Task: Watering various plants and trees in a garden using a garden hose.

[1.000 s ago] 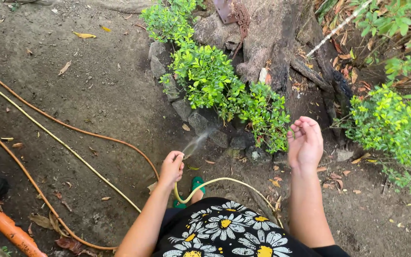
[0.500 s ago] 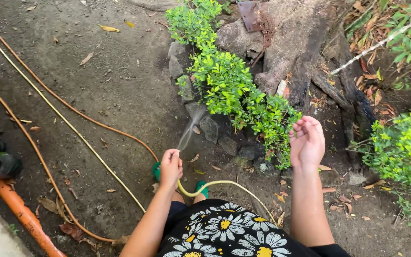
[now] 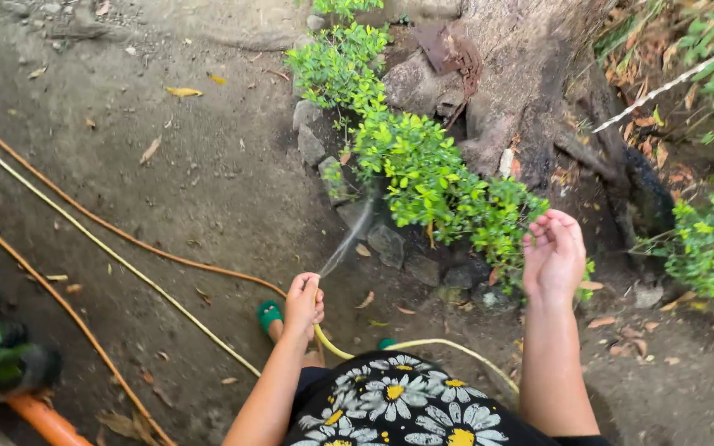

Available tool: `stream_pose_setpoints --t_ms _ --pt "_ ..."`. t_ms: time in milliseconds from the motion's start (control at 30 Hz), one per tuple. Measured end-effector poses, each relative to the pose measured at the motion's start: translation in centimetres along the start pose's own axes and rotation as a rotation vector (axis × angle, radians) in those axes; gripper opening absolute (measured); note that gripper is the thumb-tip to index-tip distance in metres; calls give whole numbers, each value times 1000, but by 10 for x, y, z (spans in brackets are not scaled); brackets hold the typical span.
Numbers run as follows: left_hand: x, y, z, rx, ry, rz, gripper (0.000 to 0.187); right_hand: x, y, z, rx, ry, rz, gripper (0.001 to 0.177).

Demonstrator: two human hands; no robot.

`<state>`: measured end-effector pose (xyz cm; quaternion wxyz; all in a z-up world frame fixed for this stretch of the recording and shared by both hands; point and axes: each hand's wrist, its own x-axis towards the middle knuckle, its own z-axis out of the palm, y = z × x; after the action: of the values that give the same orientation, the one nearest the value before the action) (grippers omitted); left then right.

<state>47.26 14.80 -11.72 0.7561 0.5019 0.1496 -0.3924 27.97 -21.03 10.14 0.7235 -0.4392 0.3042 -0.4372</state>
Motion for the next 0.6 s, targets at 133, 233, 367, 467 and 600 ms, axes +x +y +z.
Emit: stream_pose_setpoints --t_ms 133,233,367,467,600 --pt "46 76 -58 12 0 35 9 -18 25 73 27 76 -68 13" --pt "77 176 -90 -34 108 163 4 -25 40 129 45 120 -70 12" --pt "127 327 -143 17 107 470 12 -46 58 189 57 73 -85 12" --pt "104 426 -141 62 95 314 4 -57 67 212 69 55 -85 9" --pt "110 429 -141 332 13 227 6 -64 71 222 20 97 -76 11"
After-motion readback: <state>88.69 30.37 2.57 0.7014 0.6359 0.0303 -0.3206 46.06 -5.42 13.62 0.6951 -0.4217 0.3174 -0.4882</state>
